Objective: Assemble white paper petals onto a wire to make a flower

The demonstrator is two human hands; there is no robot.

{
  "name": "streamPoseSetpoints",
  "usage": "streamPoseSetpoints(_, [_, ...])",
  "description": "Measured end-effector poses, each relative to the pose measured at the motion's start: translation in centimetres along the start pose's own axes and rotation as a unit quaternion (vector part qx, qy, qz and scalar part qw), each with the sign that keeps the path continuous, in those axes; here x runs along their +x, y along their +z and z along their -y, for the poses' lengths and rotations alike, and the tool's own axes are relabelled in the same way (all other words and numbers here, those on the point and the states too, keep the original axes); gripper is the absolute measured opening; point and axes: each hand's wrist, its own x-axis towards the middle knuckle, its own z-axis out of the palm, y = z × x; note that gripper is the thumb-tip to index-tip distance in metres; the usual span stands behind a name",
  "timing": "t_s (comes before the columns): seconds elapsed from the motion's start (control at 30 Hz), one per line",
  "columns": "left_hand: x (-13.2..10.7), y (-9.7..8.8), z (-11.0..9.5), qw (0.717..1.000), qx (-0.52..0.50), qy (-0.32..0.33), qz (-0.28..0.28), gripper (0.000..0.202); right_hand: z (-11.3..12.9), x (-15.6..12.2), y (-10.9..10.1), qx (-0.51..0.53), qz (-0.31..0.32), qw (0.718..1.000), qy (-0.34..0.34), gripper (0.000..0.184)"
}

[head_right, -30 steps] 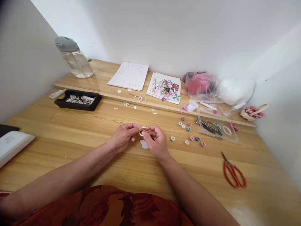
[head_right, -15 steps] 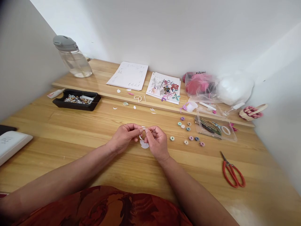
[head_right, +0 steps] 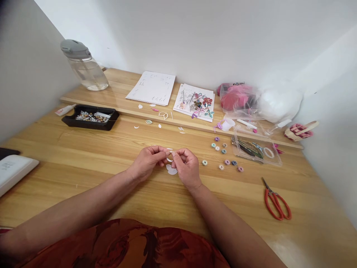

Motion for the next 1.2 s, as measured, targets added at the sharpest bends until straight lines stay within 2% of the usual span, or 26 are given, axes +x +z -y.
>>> streamPoseSetpoints(0.2, [0.3,-0.2,0.4,1.000,-0.020,-0.001,-0.009,0.023,0.1,0.0,0.3,-0.002,0.005,1.000,-0.004,0.022])
streamPoseSetpoints(0.4, [0.4,-0.3,0.1,0.999,0.001,0.012,-0.036,0.025,-0.3,-0.7,0.3,-0.117,0.012,0.991,-0.069,0.012])
streamPoseSetpoints(0.5, [0.4,-0.3,-0.2,0.998,0.031,0.026,-0.049,0.026,0.0,-1.1,0.1,-0.207,0.007,0.970,-0.125,0.007])
streamPoseSetpoints(0.6, [0.4,-0.4,-0.4,0.996,0.069,0.033,-0.040,0.026,0.9,-1.3,-0.3,-0.301,0.010,0.936,-0.183,0.006])
streamPoseSetpoints(0.73, [0.3,-0.7,-0.7,0.992,0.121,0.022,0.004,0.025,2.3,-1.2,-0.8,-0.370,0.012,0.894,-0.252,0.008])
streamPoseSetpoints(0.8, [0.2,-0.7,-0.9,0.991,0.134,0.010,0.029,0.024,2.8,-1.1,-1.1,-0.381,0.011,0.887,-0.262,0.009])
streamPoseSetpoints(0.87, [0.0,-0.7,-1.0,0.989,0.140,-0.002,0.048,0.023,3.2,-0.9,-1.3,-0.367,0.009,0.899,-0.240,0.008])
streamPoseSetpoints(1.03, [0.0,-0.8,-0.9,0.988,0.131,-0.021,0.076,0.026,3.4,0.0,-1.7,-0.216,0.018,0.967,-0.131,0.013])
streamPoseSetpoints(1.2, [-0.1,-0.8,-0.8,0.989,0.107,-0.043,0.092,0.025,2.7,0.6,-2.0,-0.153,0.035,0.983,-0.094,0.015])
